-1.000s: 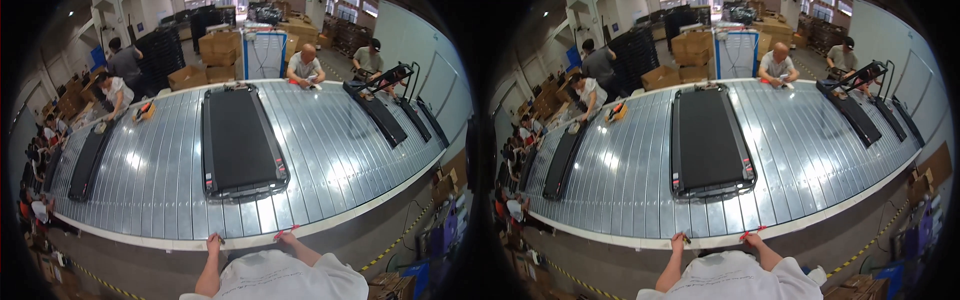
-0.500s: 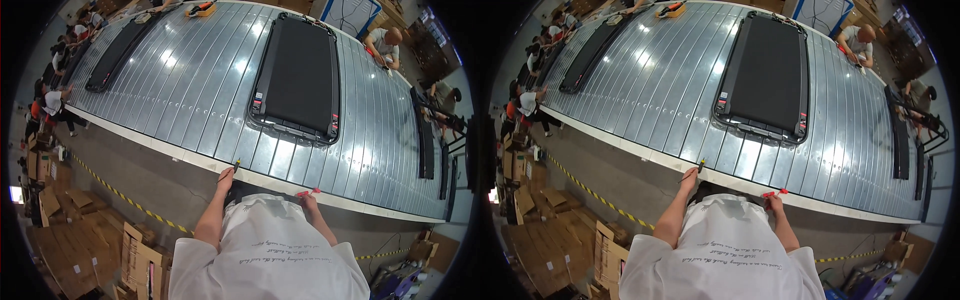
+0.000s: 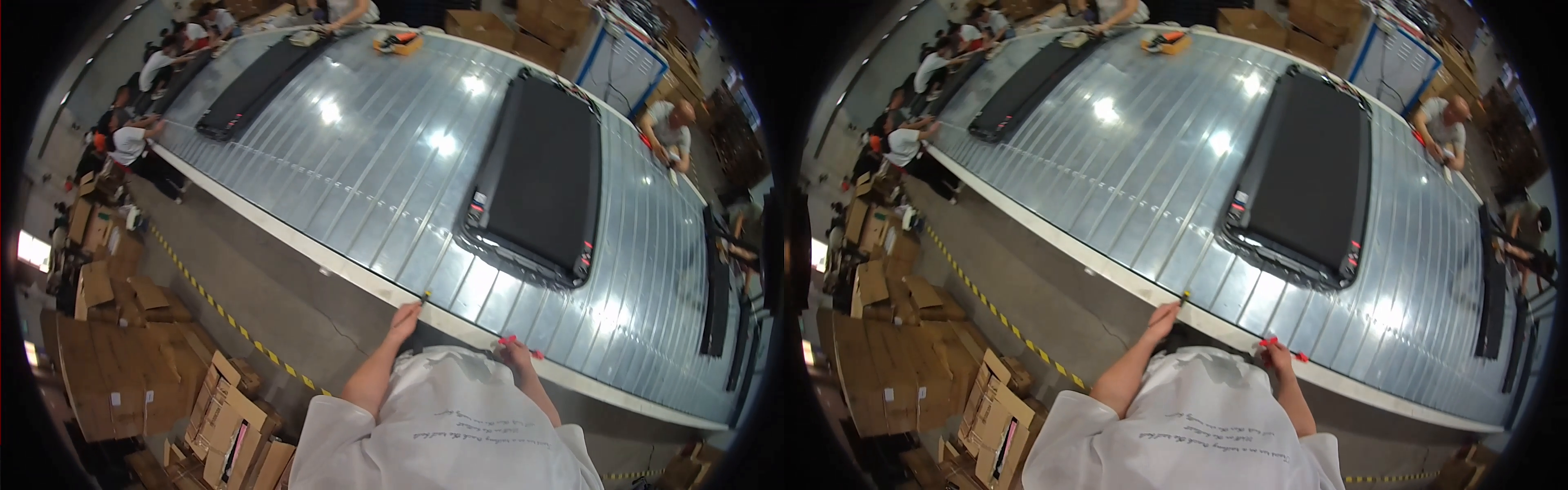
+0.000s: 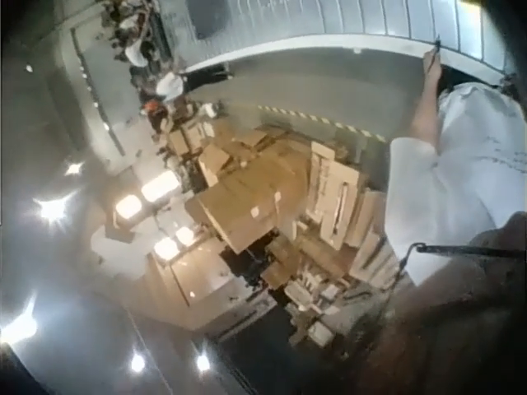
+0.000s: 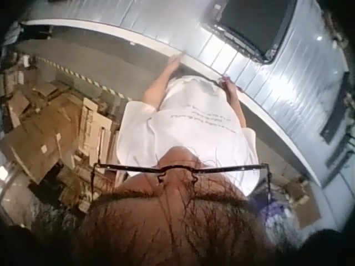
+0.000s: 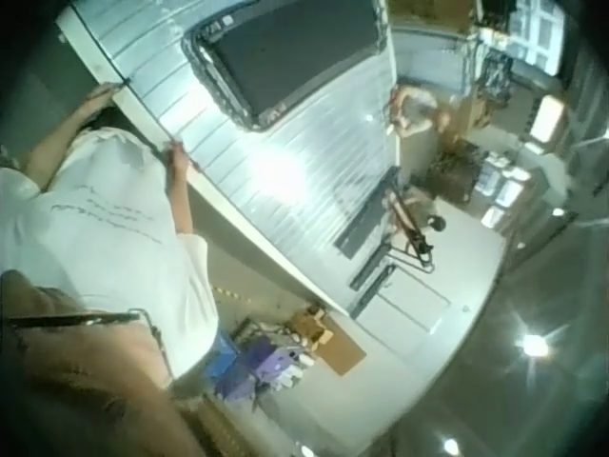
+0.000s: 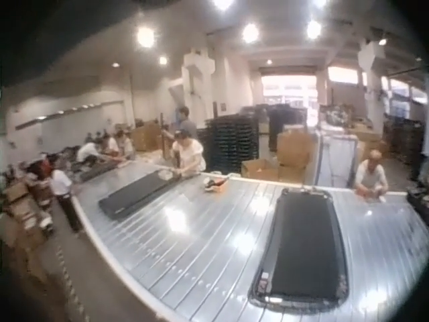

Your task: The recorder is assembling various components of treadmills on a factory production line, using tools like a screwdriver and pliers.

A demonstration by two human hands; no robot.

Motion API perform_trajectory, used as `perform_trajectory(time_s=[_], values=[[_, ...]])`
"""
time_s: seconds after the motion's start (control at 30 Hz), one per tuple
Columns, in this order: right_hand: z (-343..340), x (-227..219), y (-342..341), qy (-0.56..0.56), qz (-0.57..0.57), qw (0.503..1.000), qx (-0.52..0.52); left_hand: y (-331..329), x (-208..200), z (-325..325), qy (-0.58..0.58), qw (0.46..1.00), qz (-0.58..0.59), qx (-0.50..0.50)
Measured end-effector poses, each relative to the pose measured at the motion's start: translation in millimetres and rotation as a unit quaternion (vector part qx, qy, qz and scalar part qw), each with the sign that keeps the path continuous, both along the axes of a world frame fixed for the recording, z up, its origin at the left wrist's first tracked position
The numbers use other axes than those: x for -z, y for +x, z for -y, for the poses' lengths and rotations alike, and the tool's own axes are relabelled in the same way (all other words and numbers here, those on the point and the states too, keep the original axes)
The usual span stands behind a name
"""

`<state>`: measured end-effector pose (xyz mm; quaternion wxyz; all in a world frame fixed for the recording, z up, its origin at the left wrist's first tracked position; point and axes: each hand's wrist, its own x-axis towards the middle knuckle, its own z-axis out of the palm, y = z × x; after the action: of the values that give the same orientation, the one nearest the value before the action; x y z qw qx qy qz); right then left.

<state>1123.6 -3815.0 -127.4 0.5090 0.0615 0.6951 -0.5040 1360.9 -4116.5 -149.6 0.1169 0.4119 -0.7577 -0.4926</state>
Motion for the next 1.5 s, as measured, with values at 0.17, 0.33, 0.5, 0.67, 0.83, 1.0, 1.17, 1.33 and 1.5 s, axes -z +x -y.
perform_trajectory(time_s=[0.17,0.33,0.5,0.67,0.83,1.0,1.17,1.33,1.5], values=[[-8.0,-2.4,25.3,-0.033,0.006,0.999,0.004,12.5,-21.4,-12.6,0.016,0.999,-0.009,0.045],[-13.5,-42.9,48.7,-0.063,0.003,0.998,-0.018,52.7,-27.8,-29.5,0.007,1.000,-0.002,0.005],[-47.0,-1.3,42.8,-0.141,-0.133,0.968,-0.161,87.7,-28.9,-56.5,0.073,0.995,0.060,-0.044],[-77.1,25.6,37.8,-0.136,-0.153,0.950,-0.234,119.0,-56.3,-109.5,0.117,0.978,0.118,-0.126],[-108.6,49.8,48.1,-0.153,-0.329,0.894,-0.265,161.8,-51.9,-145.5,0.106,0.946,0.271,-0.140],[-129.7,24.6,59.5,-0.099,-0.070,0.991,-0.051,196.0,-43.2,-182.5,0.037,0.931,0.304,-0.200],[-159.6,17.4,66.7,-0.113,0.001,0.993,0.019,169.9,-87.5,-173.6,0.053,0.947,0.265,-0.171],[-164.8,-8.2,71.0,-0.113,-0.001,0.994,0.007,100.6,-87.5,-163.1,0.154,0.969,0.095,-0.166],[-136.4,-72.1,85.8,-0.128,-0.047,0.986,-0.099,21.6,-132.5,-181.4,0.265,0.963,-0.027,-0.042]])
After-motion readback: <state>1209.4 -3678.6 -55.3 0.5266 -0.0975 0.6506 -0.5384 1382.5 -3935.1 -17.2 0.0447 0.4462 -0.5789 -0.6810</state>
